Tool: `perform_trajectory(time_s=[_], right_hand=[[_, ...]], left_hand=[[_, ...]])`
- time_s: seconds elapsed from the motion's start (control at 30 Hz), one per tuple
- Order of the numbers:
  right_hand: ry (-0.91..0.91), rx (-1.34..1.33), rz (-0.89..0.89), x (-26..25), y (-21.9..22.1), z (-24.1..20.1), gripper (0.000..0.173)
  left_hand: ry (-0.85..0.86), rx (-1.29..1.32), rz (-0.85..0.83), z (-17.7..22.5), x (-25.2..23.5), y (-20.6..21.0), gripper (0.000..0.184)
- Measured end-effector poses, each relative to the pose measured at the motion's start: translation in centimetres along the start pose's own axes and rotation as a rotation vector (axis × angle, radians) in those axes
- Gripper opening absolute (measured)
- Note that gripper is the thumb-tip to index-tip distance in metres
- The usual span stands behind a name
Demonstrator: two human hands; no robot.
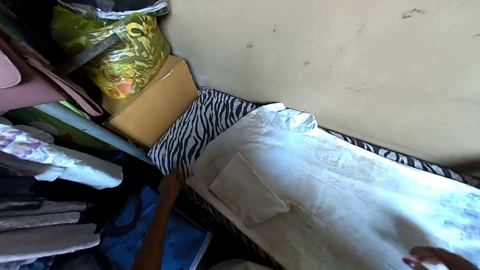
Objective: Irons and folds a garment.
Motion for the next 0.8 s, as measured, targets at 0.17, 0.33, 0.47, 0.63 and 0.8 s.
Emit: perform_trajectory(time_s=[0.17,0.33,0.47,0.63,0.8], right_hand=[[0.298,0.027,-0.152,5.8,-0.3,2.6,0.049],[0.487,0.077,0.039,13.9,-2.2,5.2,0.047],[0.384,-0.095,0.288,17.3,-2.1,2.5,0.029],[0.431,-0.122,0.415,15.3,-4.1,1.7,0.037],[0.616,-0.181,0.304,10.3,-3.6,6.5,0.048]], left_hand=[[0.539,0.068,0.123,5.2,-0.2,-1.5,0.038],[0.651,0.081,-0.167,11.3,-5.0,-0.7,0.047],[0.834,0.099,-0.139,11.2,-5.9,-1.1,0.029],[0.843,0.214,-0.003,10.7,-5.9,-2.0,0.03],[0.776,0.129,0.028,13.0,-6.6,0.3,0.034]])
Point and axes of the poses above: each hand's wrist, its own x-axis away from the middle knuckle, its own y-axis out of the palm, z = x × y, the point moved 1 cm from there along -x, towards the middle knuckle, and after that the axes turned 13 degrees about -x, right-handed, at the moved point
